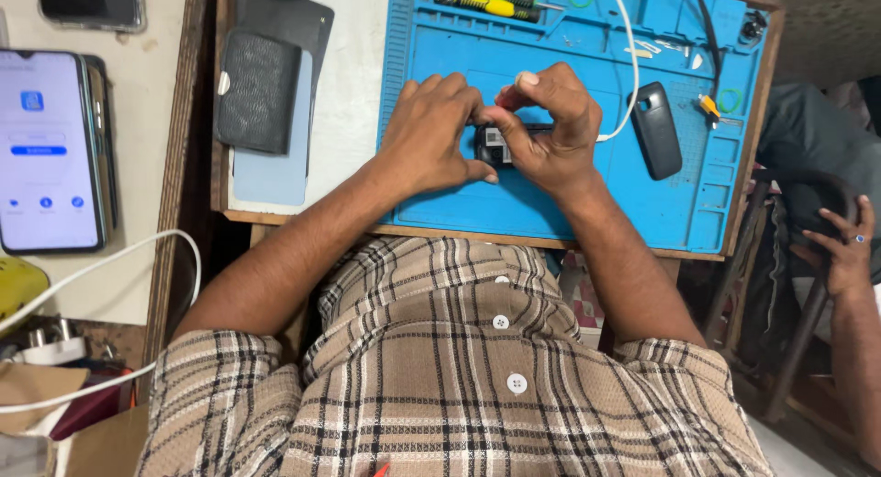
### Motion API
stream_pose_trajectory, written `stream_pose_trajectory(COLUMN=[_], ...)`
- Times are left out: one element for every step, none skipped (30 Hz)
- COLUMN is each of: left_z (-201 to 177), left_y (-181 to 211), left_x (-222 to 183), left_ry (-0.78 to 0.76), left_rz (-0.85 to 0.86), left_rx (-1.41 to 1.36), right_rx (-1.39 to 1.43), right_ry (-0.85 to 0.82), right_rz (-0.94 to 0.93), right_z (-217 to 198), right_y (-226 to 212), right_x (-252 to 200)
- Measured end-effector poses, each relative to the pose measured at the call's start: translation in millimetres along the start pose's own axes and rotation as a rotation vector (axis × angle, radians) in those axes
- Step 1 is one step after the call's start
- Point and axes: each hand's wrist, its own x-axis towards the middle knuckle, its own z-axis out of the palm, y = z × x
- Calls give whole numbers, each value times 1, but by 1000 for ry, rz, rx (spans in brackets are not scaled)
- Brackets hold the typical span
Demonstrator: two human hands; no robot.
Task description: The person disassembles a black feature phone on a blue work mat, using a red-handled screwdriver and tweezers to remove the back cover, battery, and internal components. They inspect the motherboard and connectors, then reassemble the phone and test the display.
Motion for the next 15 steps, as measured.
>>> stream_pose_trajectory(left_z=[0,-2,-4,-5,-6,-6,-6,-7,-7,-6,-5,-5,-5,-5,-5], left_y=[1,2,3,4,5,5,6,6,6,6,7,8,8,9,9], left_x=[-1,1,2,2,2,2,3,3,4,3,1,1,1,1,2], left_ry=[-4,0,1,5,8,3,-2,-7,-7,-13,-18,-9,0,9,-8], left_rz=[-6,-6,1,3,5,3,1,-3,-12,-26,-40,-29,-18,-6,-14], left_rx=[0,4,9,13,17,8,-1,-9,-7,-7,-7,-2,2,6,8], right_rx=[-15,-34,46,129,214,194,175,159,84,15,-55,-22,11,42,101], right_ry=[16,34,10,-18,-47,-36,-25,-14,13,40,67,49,31,12,8], right_rz=[-3,-16,-19,-21,-22,-9,5,19,45,79,114,79,45,12,34], right_z=[0,0,0,3,4,3,2,2,0,-3,-4,-4,-4,-4,-3], right_y=[-4,-5,-7,-11,-11,-9,-6,-2,0,0,0,-2,-4,-6,-6], right_x=[-2,0,1,0,1,1,2,3,4,1,-2,-4,-6,-7,-7])
